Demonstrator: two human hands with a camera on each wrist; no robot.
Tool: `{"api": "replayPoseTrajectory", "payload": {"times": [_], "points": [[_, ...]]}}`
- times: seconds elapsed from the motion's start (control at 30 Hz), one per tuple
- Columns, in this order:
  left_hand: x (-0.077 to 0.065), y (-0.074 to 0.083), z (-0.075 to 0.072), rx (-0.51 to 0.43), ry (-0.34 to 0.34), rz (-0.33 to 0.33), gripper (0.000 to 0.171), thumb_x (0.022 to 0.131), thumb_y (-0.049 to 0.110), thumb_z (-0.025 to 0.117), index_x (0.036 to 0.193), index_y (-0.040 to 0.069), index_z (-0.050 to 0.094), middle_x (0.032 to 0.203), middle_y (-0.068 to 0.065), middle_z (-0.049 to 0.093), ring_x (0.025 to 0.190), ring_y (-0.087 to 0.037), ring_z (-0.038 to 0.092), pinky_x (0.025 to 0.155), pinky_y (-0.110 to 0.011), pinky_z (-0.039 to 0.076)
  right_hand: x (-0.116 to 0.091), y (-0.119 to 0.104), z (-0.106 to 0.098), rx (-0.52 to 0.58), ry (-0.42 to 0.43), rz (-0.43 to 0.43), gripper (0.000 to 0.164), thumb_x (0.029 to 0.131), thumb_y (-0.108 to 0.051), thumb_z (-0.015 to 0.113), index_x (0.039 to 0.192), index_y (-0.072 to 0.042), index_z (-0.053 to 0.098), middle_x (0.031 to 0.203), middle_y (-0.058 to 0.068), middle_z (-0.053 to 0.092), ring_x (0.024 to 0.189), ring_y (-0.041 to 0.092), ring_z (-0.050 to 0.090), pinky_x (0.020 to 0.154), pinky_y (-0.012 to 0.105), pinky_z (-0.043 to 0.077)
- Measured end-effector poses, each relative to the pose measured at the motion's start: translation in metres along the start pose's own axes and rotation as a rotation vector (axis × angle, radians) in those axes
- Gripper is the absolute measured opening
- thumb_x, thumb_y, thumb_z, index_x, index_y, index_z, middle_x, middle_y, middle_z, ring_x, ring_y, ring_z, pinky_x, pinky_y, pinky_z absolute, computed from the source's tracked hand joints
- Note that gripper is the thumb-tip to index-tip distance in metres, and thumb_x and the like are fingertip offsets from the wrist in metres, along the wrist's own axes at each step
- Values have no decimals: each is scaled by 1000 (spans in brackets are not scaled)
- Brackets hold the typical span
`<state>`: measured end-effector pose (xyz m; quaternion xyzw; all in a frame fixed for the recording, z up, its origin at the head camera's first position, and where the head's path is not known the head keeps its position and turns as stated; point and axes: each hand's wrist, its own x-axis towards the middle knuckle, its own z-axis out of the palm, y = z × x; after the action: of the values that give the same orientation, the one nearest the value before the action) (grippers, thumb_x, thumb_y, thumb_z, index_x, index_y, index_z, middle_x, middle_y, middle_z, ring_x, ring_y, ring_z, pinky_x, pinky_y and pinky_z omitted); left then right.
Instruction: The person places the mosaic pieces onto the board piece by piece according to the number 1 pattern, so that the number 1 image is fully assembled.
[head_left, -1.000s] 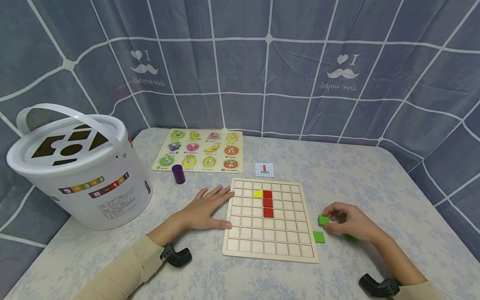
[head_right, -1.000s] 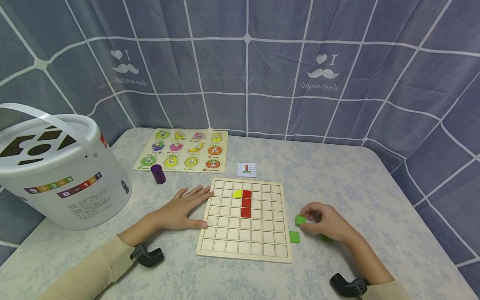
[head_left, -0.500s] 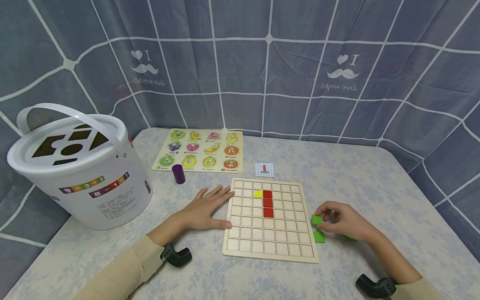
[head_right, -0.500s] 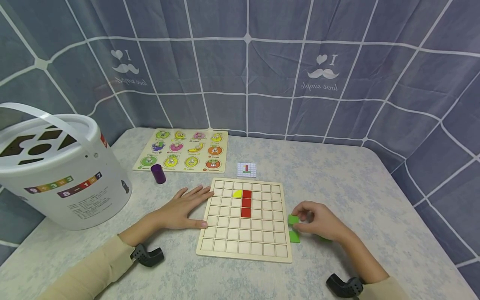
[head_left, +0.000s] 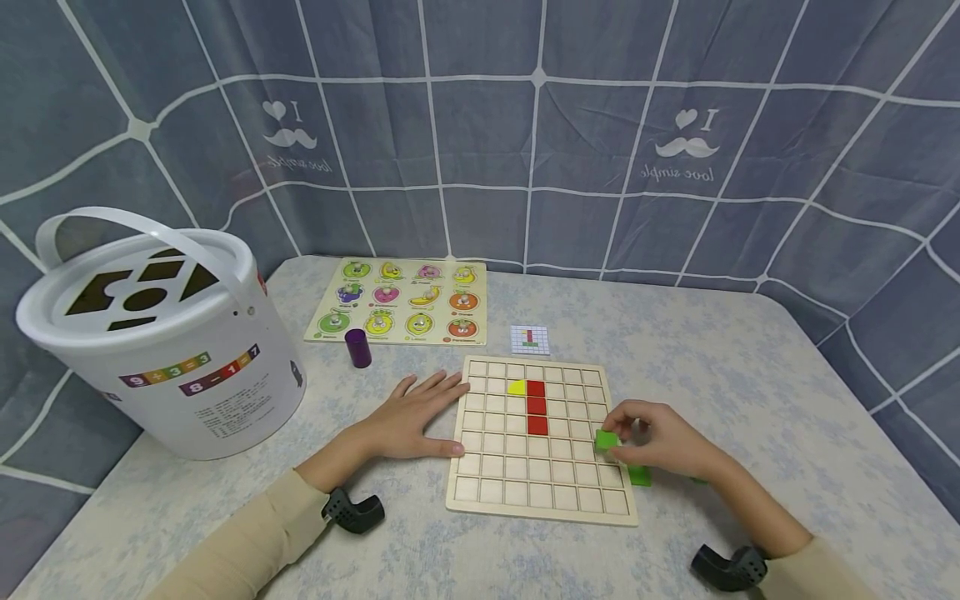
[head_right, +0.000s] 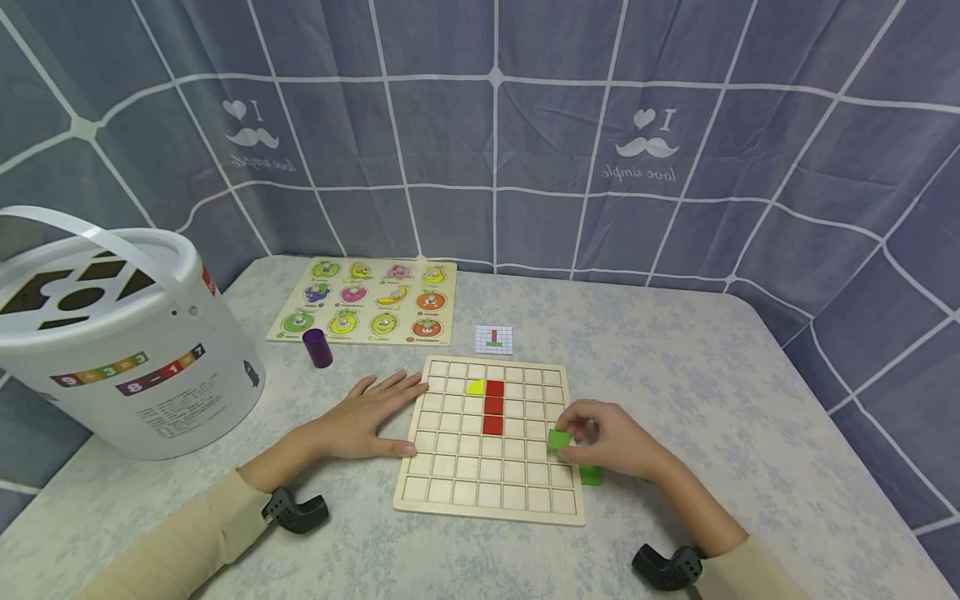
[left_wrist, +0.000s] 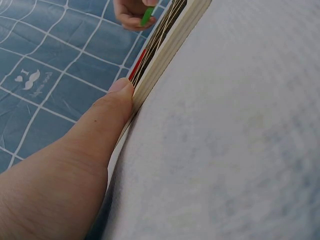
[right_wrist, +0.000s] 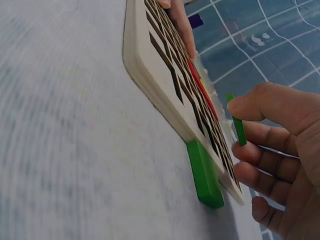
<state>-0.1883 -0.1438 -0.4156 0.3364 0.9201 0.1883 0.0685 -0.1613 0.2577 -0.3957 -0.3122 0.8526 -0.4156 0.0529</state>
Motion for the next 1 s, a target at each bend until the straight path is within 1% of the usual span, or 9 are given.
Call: {"api": "replayPoseTrajectory", "payload": {"times": [0.23,0.43,0.63,0.77,0.87,1.0], "points": [[0,-1,0,5,4,4,93,84,68,58,156,19,27,161,-5,20,148,-25,11,114,-58,4,12,-3,9,-14,-16,-38,20,82,-12,79,98,-15,68,84,-7,61,76,16,55,65,32,41],[0,-1,0,0,5,5,93,84,68,59,156,19,27,161,-4,20,148,-25,11,114,-58,4,21,-9,17,21,-51,-46,21,83,-12,79,100,-13,67,82,-1,59,73,20,53,63,28,45],[0,-1,1,0,6,4,93,84,68,59,156,19,26,161,-4,20,148,-25,10,114,-57,4,30,-12,25,38,-67,-70,18,84,-11,77,100,-12,68,90,-3,61,77,18,54,66,27,49],[0,-1,2,-1,3,3,93,84,68,59,156,20,26,161,-4,19,148,-24,10,114,-57,3,34,-14,29,38,-77,-95,18,84,-11,77,100,-12,68,86,0,61,75,20,54,64,27,48],[0,-1,1,4,4,1,93,84,68,59,156,20,26,161,-4,19,148,-25,10,114,-57,3,38,-18,31,38,-81,-95,20,84,-12,78,101,-14,68,84,3,60,73,21,53,62,27,48],[0,0,1,7,5,-1,93,84,68,59,156,19,26,161,-4,20,148,-25,11,114,-58,3,43,-25,35,42,-86,-73,20,83,-14,78,101,-16,68,86,2,60,76,21,54,65,27,48]]}}
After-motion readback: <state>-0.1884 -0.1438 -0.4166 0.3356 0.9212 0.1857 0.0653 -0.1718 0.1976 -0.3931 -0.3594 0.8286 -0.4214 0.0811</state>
